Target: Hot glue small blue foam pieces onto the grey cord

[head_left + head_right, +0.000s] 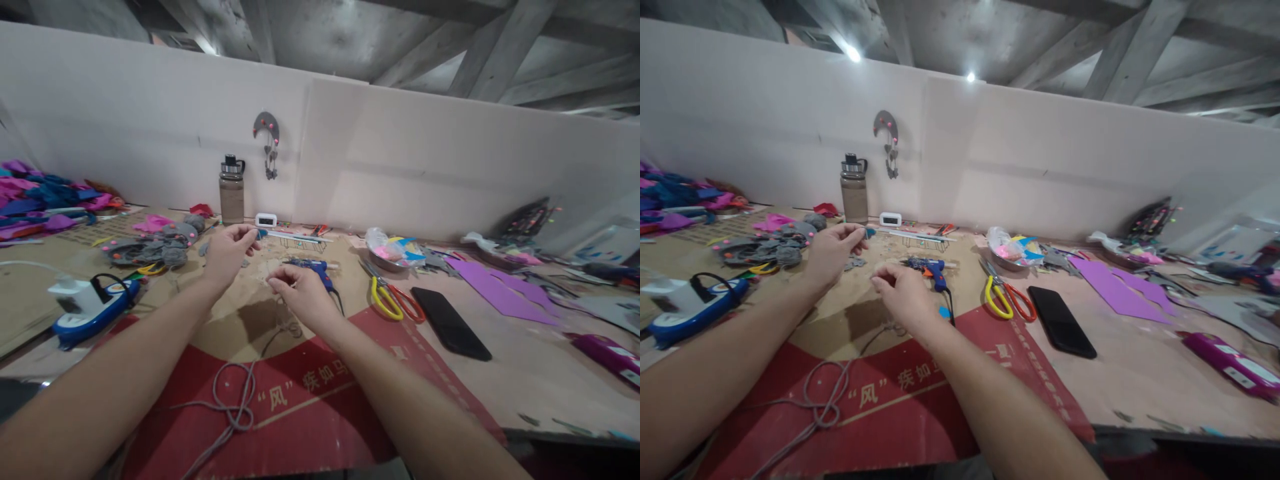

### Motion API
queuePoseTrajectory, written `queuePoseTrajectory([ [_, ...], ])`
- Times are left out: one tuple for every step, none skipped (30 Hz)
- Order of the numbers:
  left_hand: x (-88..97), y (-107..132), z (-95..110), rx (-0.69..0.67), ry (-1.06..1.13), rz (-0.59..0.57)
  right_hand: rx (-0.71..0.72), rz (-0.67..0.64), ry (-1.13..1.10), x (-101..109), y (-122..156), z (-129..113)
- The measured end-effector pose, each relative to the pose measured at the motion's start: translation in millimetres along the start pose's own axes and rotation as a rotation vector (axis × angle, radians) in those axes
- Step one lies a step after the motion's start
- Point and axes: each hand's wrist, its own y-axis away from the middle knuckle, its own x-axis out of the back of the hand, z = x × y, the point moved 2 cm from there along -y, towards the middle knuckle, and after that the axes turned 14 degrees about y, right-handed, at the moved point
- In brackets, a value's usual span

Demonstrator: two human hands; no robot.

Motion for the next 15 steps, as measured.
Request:
queuePoseTrajectory([
  [3.4,-3.3,-1.4,-0.002,0.069,0.07,-0.001,-0.036,-0.026,-2.4,1.2,-1.3],
  [6.7,-6.6,-2.2,-0.004,0.141,0.126,-0.005,-0.065,-0.053,-4.0,2.1,-2.5],
  [9.9,-9.8,-2.4,0.0,0.21,0.172,-0.009,-0.09,-0.083,-4.7,2.7,-3.6],
  [13.1,-12.7,-2.0,0.009,0.273,0.212,-0.012,-0.109,-0.12,-4.6,2.9,-4.8],
  [16.6,-15.3,-1.2,0.018,0.328,0.259,-0.014,-0.126,-0.169,-3.7,2.8,-6.0],
  [20.0,-17.4,-0.3,0.027,0.379,0.301,-0.016,-0.146,-0.23,-2.1,2.5,-7.1],
  [23.2,-19.0,0.5,0.037,0.422,0.341,-0.016,-0.166,-0.298,0.0,2.1,-8.4],
  [26.0,-20.4,0.7,0.053,0.46,0.366,-0.017,-0.187,-0.368,2.5,1.6,-9.6],
  [28.4,-21.4,0.4,0.072,0.495,0.383,-0.021,-0.206,-0.433,5.3,1.3,-10.7],
  [30.4,-22.2,-0.6,0.093,0.526,0.393,-0.027,-0.225,-0.488,8.2,1.3,-11.8],
  [32.1,-23.0,-2.2,0.113,0.555,0.401,-0.03,-0.251,-0.525,10.9,1.7,-12.7],
  [33.8,-23.8,-4.1,0.129,0.581,0.412,-0.032,-0.286,-0.542,13.1,2.5,-13.6],
  [35.1,-24.6,-6.1,0.142,0.604,0.422,-0.03,-0.334,-0.538,14.8,3.8,-14.4],
  [36.3,-25.5,-8.0,0.149,0.625,0.429,-0.021,-0.405,-0.513,15.7,5.5,-15.0],
  [37.0,-26.3,-9.5,0.157,0.641,0.431,-0.002,-0.496,-0.465,15.8,7.5,-15.4],
])
